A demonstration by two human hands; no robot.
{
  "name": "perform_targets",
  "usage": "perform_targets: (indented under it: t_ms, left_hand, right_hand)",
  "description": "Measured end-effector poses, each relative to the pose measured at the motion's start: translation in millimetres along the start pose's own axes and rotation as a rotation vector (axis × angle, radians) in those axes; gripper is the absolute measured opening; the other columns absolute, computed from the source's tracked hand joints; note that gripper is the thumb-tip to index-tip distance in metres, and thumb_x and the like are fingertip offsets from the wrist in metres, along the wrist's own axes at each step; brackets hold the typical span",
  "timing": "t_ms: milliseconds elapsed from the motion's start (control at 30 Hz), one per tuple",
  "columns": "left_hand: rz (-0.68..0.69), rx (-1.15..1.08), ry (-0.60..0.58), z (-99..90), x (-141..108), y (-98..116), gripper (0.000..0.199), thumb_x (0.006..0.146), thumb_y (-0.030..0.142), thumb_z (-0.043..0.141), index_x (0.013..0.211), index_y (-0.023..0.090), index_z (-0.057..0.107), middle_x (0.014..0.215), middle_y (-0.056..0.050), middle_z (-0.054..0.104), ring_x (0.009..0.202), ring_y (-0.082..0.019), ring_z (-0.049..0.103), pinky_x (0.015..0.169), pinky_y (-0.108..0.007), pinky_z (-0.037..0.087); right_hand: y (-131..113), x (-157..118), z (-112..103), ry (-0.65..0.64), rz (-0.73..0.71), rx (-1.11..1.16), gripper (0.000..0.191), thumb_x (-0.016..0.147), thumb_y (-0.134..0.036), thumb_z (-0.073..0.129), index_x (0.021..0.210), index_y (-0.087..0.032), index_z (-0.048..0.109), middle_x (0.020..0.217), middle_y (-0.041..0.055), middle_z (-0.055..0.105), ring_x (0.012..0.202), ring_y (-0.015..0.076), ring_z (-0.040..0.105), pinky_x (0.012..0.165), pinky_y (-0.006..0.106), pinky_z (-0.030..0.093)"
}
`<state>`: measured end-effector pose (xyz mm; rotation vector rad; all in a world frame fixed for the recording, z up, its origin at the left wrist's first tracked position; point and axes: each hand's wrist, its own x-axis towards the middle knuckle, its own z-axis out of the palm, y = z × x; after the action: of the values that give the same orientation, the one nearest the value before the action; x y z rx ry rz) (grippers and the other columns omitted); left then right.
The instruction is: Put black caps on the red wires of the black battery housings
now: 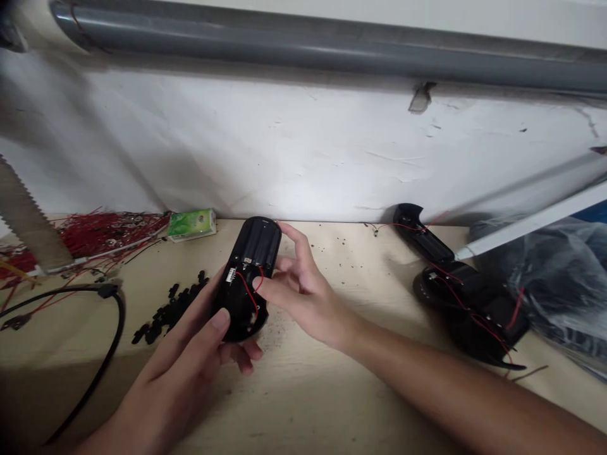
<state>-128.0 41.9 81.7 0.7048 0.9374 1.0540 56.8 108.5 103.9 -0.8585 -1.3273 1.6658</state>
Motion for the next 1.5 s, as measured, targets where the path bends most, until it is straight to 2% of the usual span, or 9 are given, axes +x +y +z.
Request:
perform_targets:
  t_ms: [267,367,567,733,833,933,1100,1200,1500]
  left_hand:
    - [0.104,-0.038,-0.029,2.5,-3,-4,0.090,0.093,0.045,0.084,0.167,0.049,0.034,0.140,-0.006,0.070,0.086,-0.014,0.069,0.070,-0.024,0.059]
    - [0.098,-0.098,-0.076,4.5,-2,-9,0.107,0.084,0.035,0.094,0.167,0.052,0.029,0.155,-0.006,0.061,0.095,-0.015,0.071,0.077,-0.023,0.061]
    - [0.042,-0.046,-0.065,7.0,-2,-3,0.124,0.080,0.033,0.097,0.170,0.051,0.013,0.146,-0.006,0.066,0.092,-0.013,0.073,0.080,-0.023,0.063]
    - [0.134,0.005,0.032,5.7,-1,-3,0.096,0.087,0.032,0.090,0.164,0.045,0.035,0.150,-0.004,0.065,0.132,-0.022,0.068,0.101,-0.025,0.060]
    - [0.153,0.075,0.072,2.8,1,-8,0.078,0.094,0.037,0.083,0.160,0.044,0.042,0.122,-0.002,0.071,0.099,-0.017,0.074,0.080,-0.023,0.062]
    - [0.143,0.103,0.067,1.8,0,-10,0.069,0.100,0.039,0.074,0.160,0.042,0.040,0.114,-0.002,0.068,0.079,-0.014,0.069,0.068,-0.025,0.060]
    - [0.157,0.102,0.031,4.0,-4,-3,0.082,0.088,0.032,0.089,0.155,0.045,0.043,0.139,-0.002,0.062,0.105,-0.015,0.071,0.087,-0.023,0.061]
    - [0.193,0.124,-0.011,4.7,-3,0,0.070,0.089,0.030,0.088,0.148,0.040,0.051,0.141,-0.002,0.066,0.116,-0.015,0.069,0.095,-0.020,0.058]
    - [0.218,0.267,0.046,1.7,1,4,0.036,0.105,0.038,0.065,0.140,0.033,0.058,0.122,-0.001,0.074,0.085,-0.009,0.070,0.078,-0.016,0.062]
  right_hand:
    - [1,-4,6,0.051,0.031,-0.095,0.106,0.091,-0.034,0.087,0.162,-0.045,0.010,0.118,0.0013,0.070,0.086,0.0179,0.069,0.071,0.034,0.059]
    - [2,-6,11,0.093,0.027,-0.078,0.100,0.090,-0.032,0.087,0.158,-0.045,0.015,0.124,0.0028,0.070,0.090,0.0194,0.073,0.074,0.036,0.062]
    - [10,-10,16,0.168,-0.005,-0.058,0.085,0.090,-0.031,0.088,0.147,-0.042,0.025,0.121,0.0015,0.070,0.094,0.0204,0.076,0.082,0.042,0.066]
    - [14,-8,15,0.206,-0.046,-0.082,0.083,0.091,-0.026,0.086,0.146,-0.041,0.026,0.116,-0.0002,0.072,0.096,0.0195,0.076,0.086,0.041,0.065]
    - [13,-7,15,0.188,-0.084,-0.112,0.066,0.094,-0.022,0.081,0.138,-0.037,0.034,0.108,-0.0016,0.068,0.092,0.0177,0.071,0.079,0.037,0.065]
    - [12,-7,16,0.142,-0.066,-0.112,0.052,0.097,-0.020,0.075,0.132,-0.036,0.040,0.104,-0.0020,0.064,0.082,0.0167,0.067,0.065,0.033,0.062]
    - [12,-5,17,0.201,-0.125,-0.176,0.048,0.094,-0.019,0.076,0.128,-0.033,0.045,0.109,0.0003,0.064,0.093,0.0181,0.066,0.077,0.036,0.063]
    - [14,-2,15,0.217,-0.136,-0.186,0.045,0.091,-0.020,0.078,0.123,-0.030,0.047,0.105,-0.0006,0.064,0.091,0.0171,0.066,0.077,0.034,0.062]
    - [13,-1,10,0.203,-0.095,-0.183,0.046,0.091,-0.021,0.079,0.121,-0.030,0.046,0.100,-0.0010,0.065,0.079,0.0149,0.061,0.057,0.027,0.053]
